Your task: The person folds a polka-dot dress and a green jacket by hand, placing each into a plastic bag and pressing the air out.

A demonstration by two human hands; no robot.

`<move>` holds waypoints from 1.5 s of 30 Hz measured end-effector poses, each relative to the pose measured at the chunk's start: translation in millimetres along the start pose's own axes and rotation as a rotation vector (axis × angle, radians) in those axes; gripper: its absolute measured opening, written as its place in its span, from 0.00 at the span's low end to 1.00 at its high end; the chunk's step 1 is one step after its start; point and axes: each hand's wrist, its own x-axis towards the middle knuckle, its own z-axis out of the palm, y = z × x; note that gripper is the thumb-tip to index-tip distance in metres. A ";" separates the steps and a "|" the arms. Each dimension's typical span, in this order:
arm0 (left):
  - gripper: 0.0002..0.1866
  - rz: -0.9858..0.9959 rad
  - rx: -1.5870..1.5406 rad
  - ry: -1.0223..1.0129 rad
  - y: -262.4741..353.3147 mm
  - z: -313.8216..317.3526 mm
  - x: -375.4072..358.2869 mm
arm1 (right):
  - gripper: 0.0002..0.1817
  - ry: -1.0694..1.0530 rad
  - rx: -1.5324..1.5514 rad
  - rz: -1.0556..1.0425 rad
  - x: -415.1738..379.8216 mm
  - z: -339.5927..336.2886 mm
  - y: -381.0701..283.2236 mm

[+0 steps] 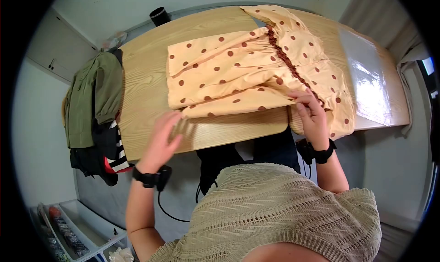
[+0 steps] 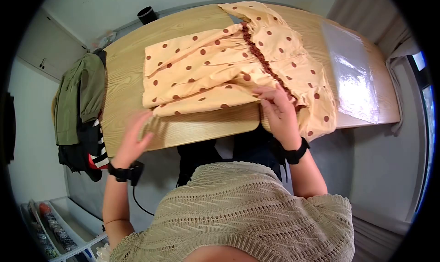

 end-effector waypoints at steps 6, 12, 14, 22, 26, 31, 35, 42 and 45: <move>0.17 -0.032 0.022 0.096 19.8 66.1 25.8 | 0.02 -0.180 0.097 0.027 -17.0 -19.6 0.9; 0.08 0.183 0.275 0.399 49.1 8.0 9.3 | 0.18 -0.236 -0.303 0.026 -26.3 -42.8 -3.5; 0.07 0.200 0.283 0.373 59.8 -3.2 -7.6 | 0.22 -0.250 -0.364 0.031 -34.4 -47.1 5.1; 0.06 0.000 -0.046 0.072 71.5 -2.0 -43.9 | 0.15 -0.167 -0.320 -0.075 -24.7 -58.6 11.1; 0.12 -0.094 -0.151 -0.005 66.4 -8.5 -48.0 | 0.19 -0.228 -0.299 -0.037 -22.0 -48.6 3.1; 0.17 -0.085 0.006 0.010 49.0 -27.5 -7.3 | 0.24 -0.399 -0.458 -0.154 -19.2 -32.1 -16.5; 0.18 0.001 0.013 0.036 39.8 -36.5 63.3 | 0.21 -0.350 -0.574 -0.087 -23.6 -11.6 0.5; 0.42 -0.047 0.164 -0.564 -20.4 17.9 187.9 | 0.10 -0.317 -0.527 -0.067 -16.8 -17.8 16.5; 0.51 -0.157 0.338 -0.603 -26.0 36.5 212.6 | 0.09 -0.361 -0.512 -0.046 -13.1 -25.3 20.3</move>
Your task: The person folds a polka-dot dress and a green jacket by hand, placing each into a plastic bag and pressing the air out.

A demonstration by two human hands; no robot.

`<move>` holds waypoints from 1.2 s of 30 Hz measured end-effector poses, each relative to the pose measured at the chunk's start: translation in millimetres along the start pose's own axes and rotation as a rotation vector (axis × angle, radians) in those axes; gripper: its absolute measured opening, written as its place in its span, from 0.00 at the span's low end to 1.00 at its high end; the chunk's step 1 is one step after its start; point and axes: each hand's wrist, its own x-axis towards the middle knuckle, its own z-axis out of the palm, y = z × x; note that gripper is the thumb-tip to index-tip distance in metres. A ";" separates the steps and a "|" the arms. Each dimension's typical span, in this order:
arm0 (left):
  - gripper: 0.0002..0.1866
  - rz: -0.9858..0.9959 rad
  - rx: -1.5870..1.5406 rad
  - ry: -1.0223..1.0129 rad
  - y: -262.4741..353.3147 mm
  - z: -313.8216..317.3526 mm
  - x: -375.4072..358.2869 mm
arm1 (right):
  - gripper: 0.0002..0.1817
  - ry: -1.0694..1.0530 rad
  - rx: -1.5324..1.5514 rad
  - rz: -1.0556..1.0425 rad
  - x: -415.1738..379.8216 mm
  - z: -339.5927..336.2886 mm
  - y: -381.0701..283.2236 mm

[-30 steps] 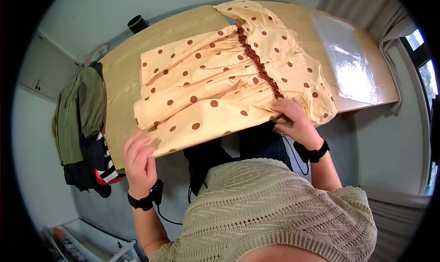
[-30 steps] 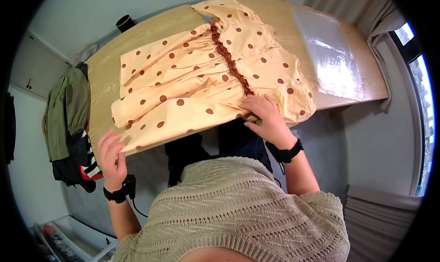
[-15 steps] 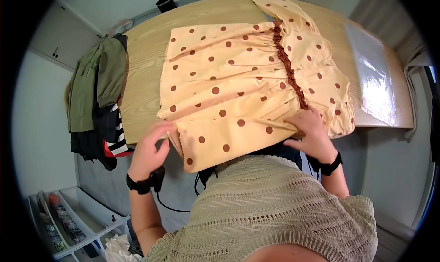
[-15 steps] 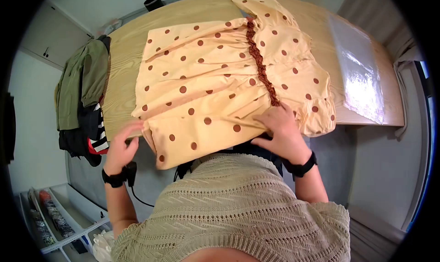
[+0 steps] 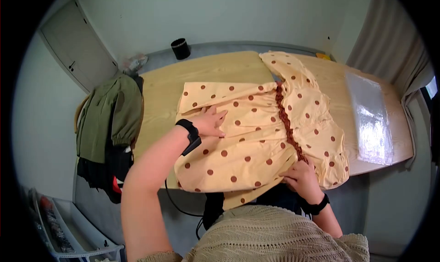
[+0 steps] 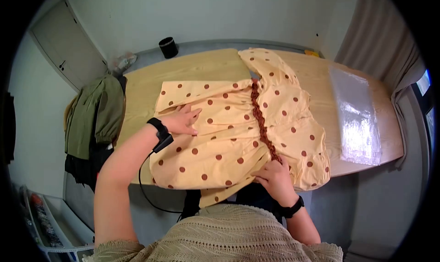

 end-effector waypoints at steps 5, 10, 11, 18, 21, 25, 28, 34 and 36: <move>0.64 -0.144 0.031 -0.122 -9.5 -21.7 44.2 | 0.05 0.006 0.011 0.143 1.9 1.8 4.0; 0.67 -0.156 -0.020 -0.104 -17.6 -28.2 77.5 | 0.03 0.069 -0.010 0.248 7.7 11.2 10.2; 0.67 -0.183 -0.042 -0.103 -15.5 -31.4 82.6 | 0.03 0.085 -0.029 0.255 9.5 11.4 10.2; 0.63 0.105 -0.199 0.026 -30.5 -19.5 110.5 | 0.04 -0.010 -0.073 0.280 10.6 9.7 19.4; 0.43 -0.004 -0.085 0.139 -4.6 -28.1 72.8 | 0.05 0.044 0.004 0.235 6.8 11.3 18.7; 0.27 0.223 -0.234 0.472 21.2 -2.8 -28.5 | 0.07 0.089 0.056 0.207 0.8 11.9 19.6; 0.20 0.311 -0.243 0.508 50.1 19.5 -111.2 | 0.07 0.029 0.059 0.230 2.2 6.5 15.7; 0.14 0.331 -0.376 0.453 109.3 114.1 -208.3 | 0.06 0.021 0.143 0.181 10.3 -4.9 0.3; 0.16 0.317 -0.369 0.416 122.8 152.4 -214.8 | 0.05 0.010 0.120 0.149 10.8 -1.7 1.1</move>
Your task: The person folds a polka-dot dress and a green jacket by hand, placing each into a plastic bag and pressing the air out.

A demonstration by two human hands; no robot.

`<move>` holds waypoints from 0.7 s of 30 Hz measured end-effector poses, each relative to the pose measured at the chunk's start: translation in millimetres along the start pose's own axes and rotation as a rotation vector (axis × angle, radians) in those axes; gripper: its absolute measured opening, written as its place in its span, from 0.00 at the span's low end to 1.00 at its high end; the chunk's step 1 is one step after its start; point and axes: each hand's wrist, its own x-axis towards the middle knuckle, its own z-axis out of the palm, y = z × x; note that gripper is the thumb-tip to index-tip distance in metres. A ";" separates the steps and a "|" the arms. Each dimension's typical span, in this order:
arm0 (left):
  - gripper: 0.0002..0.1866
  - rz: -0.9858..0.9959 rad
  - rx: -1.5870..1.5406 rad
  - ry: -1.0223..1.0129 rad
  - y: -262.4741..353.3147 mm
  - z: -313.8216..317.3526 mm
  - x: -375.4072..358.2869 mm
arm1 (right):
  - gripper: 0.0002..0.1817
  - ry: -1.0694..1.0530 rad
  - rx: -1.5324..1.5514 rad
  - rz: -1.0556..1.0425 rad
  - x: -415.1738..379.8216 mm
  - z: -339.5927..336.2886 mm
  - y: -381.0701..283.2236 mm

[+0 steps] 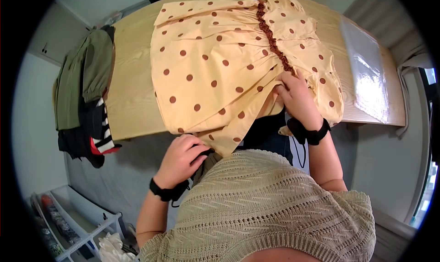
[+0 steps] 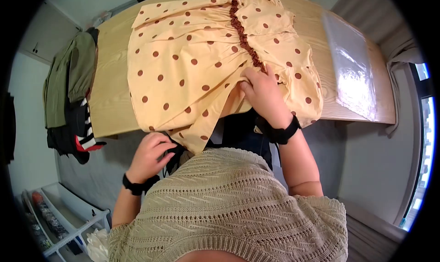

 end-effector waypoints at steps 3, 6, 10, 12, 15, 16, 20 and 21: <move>0.29 -0.009 0.323 0.142 -15.0 47.9 -19.9 | 0.05 0.043 0.050 -0.070 -3.2 0.6 4.1; 0.28 -0.079 0.611 0.281 -58.3 92.2 -38.4 | 0.06 0.036 0.198 -0.051 -7.0 0.0 10.5; 0.33 0.035 0.697 0.454 -90.5 125.0 -28.7 | 0.07 0.017 0.388 0.077 -9.8 -1.6 6.2; 0.31 0.077 0.758 0.503 -88.7 124.6 -14.5 | 0.07 0.024 0.365 0.064 -11.4 -1.4 7.1; 0.18 0.122 0.786 0.585 -72.5 108.1 -0.3 | 0.07 0.024 0.329 0.074 -14.1 -3.7 5.8; 0.18 0.128 0.785 0.587 -63.1 94.3 -2.2 | 0.07 0.015 0.320 0.093 -15.5 -5.1 4.9; 0.15 0.093 0.206 0.393 -34.8 39.7 -21.5 | 0.22 0.005 0.240 -0.072 -22.5 -13.3 19.9; 0.15 -0.028 0.067 0.340 -24.0 25.0 -29.7 | 0.29 -0.022 0.262 -0.013 -24.3 -16.9 27.2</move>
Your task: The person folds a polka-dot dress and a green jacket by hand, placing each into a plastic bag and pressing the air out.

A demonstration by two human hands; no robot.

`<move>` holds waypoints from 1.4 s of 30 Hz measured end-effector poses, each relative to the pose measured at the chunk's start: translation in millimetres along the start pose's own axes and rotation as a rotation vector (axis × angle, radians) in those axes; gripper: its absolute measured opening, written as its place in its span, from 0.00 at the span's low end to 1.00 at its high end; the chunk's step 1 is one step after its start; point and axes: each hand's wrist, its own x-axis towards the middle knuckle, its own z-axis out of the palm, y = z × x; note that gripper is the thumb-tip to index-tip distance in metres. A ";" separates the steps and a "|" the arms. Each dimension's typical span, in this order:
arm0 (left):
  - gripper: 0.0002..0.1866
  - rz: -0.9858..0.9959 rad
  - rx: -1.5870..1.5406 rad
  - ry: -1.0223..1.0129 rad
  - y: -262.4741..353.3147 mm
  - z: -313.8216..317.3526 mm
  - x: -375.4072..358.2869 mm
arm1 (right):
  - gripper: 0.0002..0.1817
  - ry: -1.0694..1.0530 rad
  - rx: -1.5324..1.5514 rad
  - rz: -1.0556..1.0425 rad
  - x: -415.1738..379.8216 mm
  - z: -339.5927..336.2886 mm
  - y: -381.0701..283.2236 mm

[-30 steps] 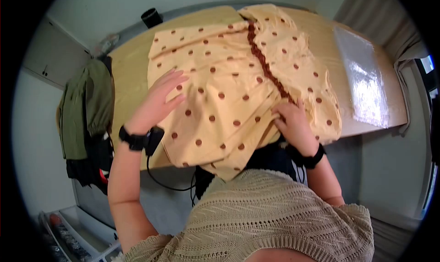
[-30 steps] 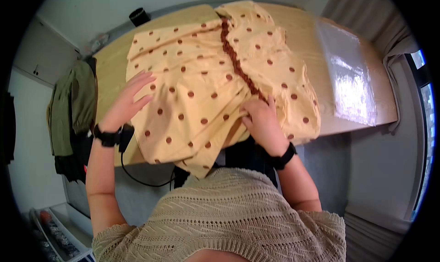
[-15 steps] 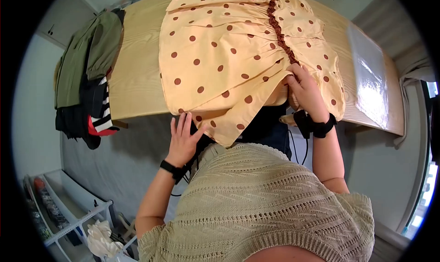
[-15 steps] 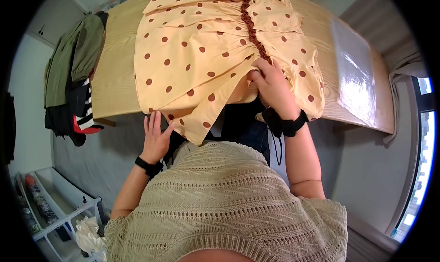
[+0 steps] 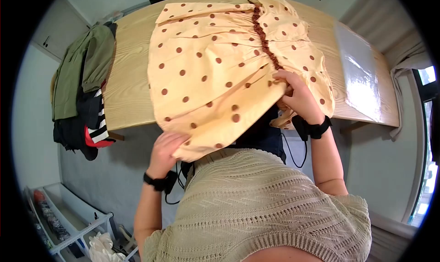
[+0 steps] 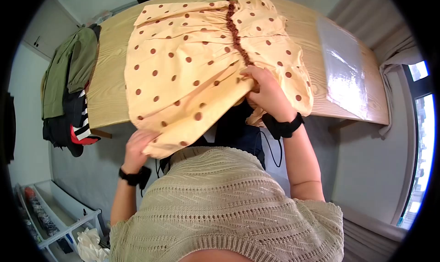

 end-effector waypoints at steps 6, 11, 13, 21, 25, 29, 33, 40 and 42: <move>0.12 -0.298 -0.184 0.104 7.7 -29.3 -13.6 | 0.27 0.071 -0.104 0.012 2.4 -17.8 27.2; 0.14 -0.512 -0.258 0.180 -5.8 -34.6 -10.8 | 0.25 0.019 -0.264 -0.173 0.6 -14.9 12.9; 0.14 -0.447 -0.293 0.195 -7.0 -33.4 -5.7 | 0.19 0.042 -0.474 -0.211 0.3 -9.2 17.8; 0.12 -0.683 -0.520 0.140 -15.8 -33.2 -20.0 | 0.09 -0.022 -0.250 -0.259 12.7 -29.4 18.2; 0.14 -0.631 -0.559 0.246 -33.3 -21.2 -22.1 | 0.08 -0.062 -0.192 -0.177 15.9 -21.5 21.4; 0.15 -0.642 -0.664 0.309 -18.7 -21.9 3.2 | 0.08 -0.041 -0.204 -0.089 28.3 -15.4 10.9; 0.15 -0.333 -0.445 0.130 -16.5 -28.6 11.6 | 0.07 -0.014 -0.232 -0.183 36.3 -8.9 13.1; 0.20 -0.922 -0.769 0.419 -33.4 -23.8 24.2 | 0.07 -0.042 -0.248 -0.095 45.4 -4.3 12.2; 0.22 -1.052 -0.774 0.418 -32.2 -18.4 35.3 | 0.07 -0.049 -0.272 -0.104 50.5 -3.6 14.7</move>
